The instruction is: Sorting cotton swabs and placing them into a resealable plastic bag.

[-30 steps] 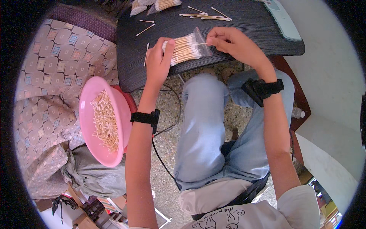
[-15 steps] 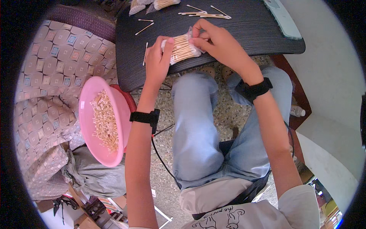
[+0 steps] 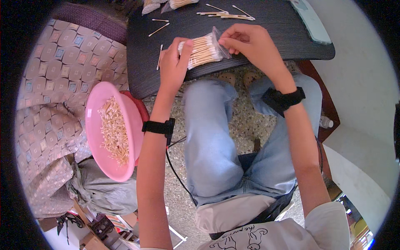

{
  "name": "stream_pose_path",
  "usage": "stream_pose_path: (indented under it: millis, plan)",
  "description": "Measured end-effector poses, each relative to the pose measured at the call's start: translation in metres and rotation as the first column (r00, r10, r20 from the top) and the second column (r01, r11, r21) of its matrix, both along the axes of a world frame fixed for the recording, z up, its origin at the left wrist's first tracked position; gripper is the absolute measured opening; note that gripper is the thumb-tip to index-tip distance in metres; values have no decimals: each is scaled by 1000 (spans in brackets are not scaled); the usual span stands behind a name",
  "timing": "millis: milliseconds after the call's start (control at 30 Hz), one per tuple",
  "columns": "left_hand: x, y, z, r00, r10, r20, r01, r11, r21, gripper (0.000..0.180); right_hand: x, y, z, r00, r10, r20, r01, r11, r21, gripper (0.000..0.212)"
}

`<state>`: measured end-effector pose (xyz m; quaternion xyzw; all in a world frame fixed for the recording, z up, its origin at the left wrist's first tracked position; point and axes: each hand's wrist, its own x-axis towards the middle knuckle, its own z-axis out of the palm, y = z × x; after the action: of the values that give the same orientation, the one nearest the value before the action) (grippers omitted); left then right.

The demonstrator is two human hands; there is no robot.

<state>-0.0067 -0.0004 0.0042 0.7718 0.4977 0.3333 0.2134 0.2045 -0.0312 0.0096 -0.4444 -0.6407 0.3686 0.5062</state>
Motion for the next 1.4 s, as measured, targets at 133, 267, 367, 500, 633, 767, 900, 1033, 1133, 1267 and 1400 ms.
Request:
stream_pose_path:
  millis: [133, 267, 367, 500, 633, 767, 900, 1033, 1133, 1267, 1400]
  plan:
    - [-2, 1, -2, 1000, -4, 4, 4, 1000, -8, 33, -15, 2, -1, 999, -54, 5, 54, 998, 29, 15]
    - [-1, 2, 0, 1000, 0, -5, 0, 999, -41, 33, -11, 0, 2, 997, -75, -29, 74, 997, -28, 16]
    - [-1, 0, -1, 999, 28, -14, -29, 998, -61, 33, -11, -4, 2, 993, -120, -17, 118, 991, -70, 17]
    - [-2, 1, -3, 1000, 16, 4, -16, 1000, -22, 34, -10, -10, 2, 990, -136, 33, 137, 990, -36, 16]
    - [-2, 1, -3, 1000, 12, 1, -12, 1000, -21, 34, -13, -11, 2, 986, -159, 50, 158, 987, 28, 16]
    - [-2, 2, -2, 1000, 19, -12, -19, 999, -36, 34, -26, -17, 0, 970, -237, 43, 234, 970, 66, 18]
    - [-4, 4, -7, 1000, 11, 23, -11, 1000, -8, 33, -31, -22, 2, 970, -235, 69, 226, 966, 123, 20]
    - [-3, 3, -5, 1000, 20, -2, -20, 1000, -24, 34, -14, -15, 9, 968, -176, 179, 160, 982, 100, 21]
    - [-2, 1, -2, 1000, 11, 1, -11, 1000, -21, 34, 0, -2, 7, 864, -458, 208, 355, 848, 393, 19]
    - [0, 0, 1, 1000, 0, 18, 0, 1000, -25, 35, 7, 14, 3, 621, -679, 392, 329, 680, 655, 14]
    - [1, 1, -2, 999, -17, 34, 17, 1000, 10, 35, 13, 30, -17, 643, -644, 415, 383, 740, 553, 14]
